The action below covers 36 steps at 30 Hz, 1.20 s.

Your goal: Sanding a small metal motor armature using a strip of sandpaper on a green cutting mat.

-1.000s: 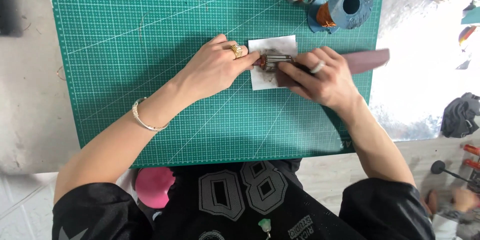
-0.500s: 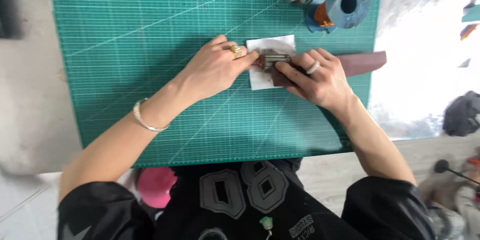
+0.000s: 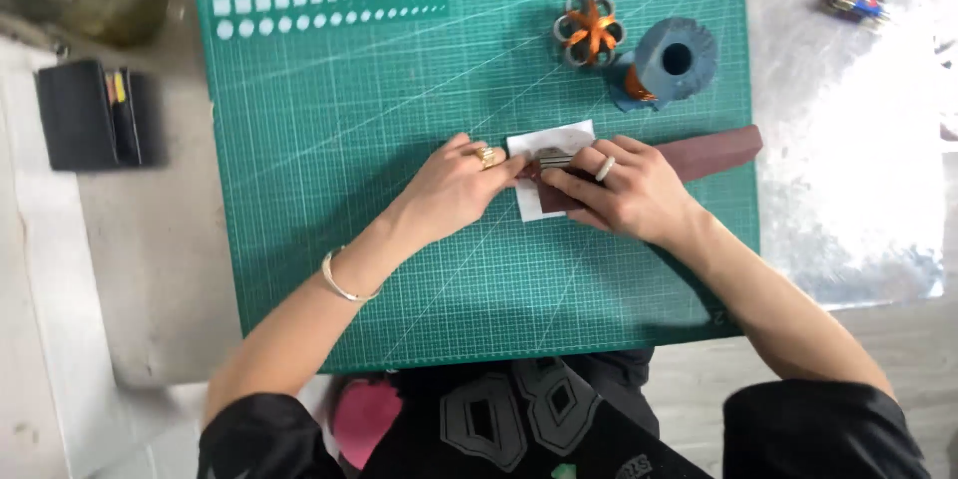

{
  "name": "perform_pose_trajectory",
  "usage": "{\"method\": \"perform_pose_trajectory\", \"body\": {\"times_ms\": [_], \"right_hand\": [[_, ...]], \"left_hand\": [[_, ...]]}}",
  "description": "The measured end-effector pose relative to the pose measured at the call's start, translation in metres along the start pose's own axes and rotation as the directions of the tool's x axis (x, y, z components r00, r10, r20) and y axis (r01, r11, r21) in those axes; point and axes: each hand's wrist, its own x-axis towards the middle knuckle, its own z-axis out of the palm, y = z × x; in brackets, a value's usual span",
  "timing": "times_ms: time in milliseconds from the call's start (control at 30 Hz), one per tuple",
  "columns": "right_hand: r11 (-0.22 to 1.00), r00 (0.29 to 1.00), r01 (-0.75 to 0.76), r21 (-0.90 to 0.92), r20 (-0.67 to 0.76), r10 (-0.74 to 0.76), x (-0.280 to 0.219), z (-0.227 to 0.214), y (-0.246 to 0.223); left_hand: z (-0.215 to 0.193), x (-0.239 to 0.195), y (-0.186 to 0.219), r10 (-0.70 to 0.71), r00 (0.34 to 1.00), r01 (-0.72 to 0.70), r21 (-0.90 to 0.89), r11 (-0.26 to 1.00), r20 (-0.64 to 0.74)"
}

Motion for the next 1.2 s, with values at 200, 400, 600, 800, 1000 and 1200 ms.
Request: {"method": "perform_pose_trajectory", "body": {"times_ms": [200, 400, 600, 800, 1000, 1200], "right_hand": [[1.0, 1.0, -0.021, -0.017, -0.02, 0.021, -0.026, -0.003, 0.003], [1.0, 1.0, -0.008, -0.027, -0.011, 0.007, -0.007, -0.005, -0.002], [0.997, 0.999, -0.041, -0.061, 0.002, 0.041, -0.006, -0.007, -0.005], [0.997, 0.997, -0.073, -0.002, -0.005, 0.073, -0.019, -0.007, -0.001], [0.999, 0.999, -0.04, -0.032, -0.015, 0.039, -0.009, 0.006, -0.005], [0.998, 0.999, -0.047, -0.031, 0.013, 0.047, -0.021, -0.006, -0.004]], "left_hand": [[0.008, -0.005, -0.001, -0.109, 0.986, 0.118, -0.059, 0.991, 0.129], [0.002, -0.005, 0.001, -0.112, 0.981, 0.124, -0.068, 0.99, 0.159], [-0.002, -0.001, 0.004, -0.098, 0.985, 0.106, -0.05, 0.993, 0.143], [-0.005, -0.001, 0.008, -0.135, 0.983, 0.148, -0.106, 0.983, 0.126], [-0.004, 0.001, 0.004, -0.069, 0.995, 0.072, -0.05, 0.996, 0.066], [-0.004, -0.001, 0.007, -0.107, 0.991, 0.114, -0.088, 0.99, 0.075]]}}
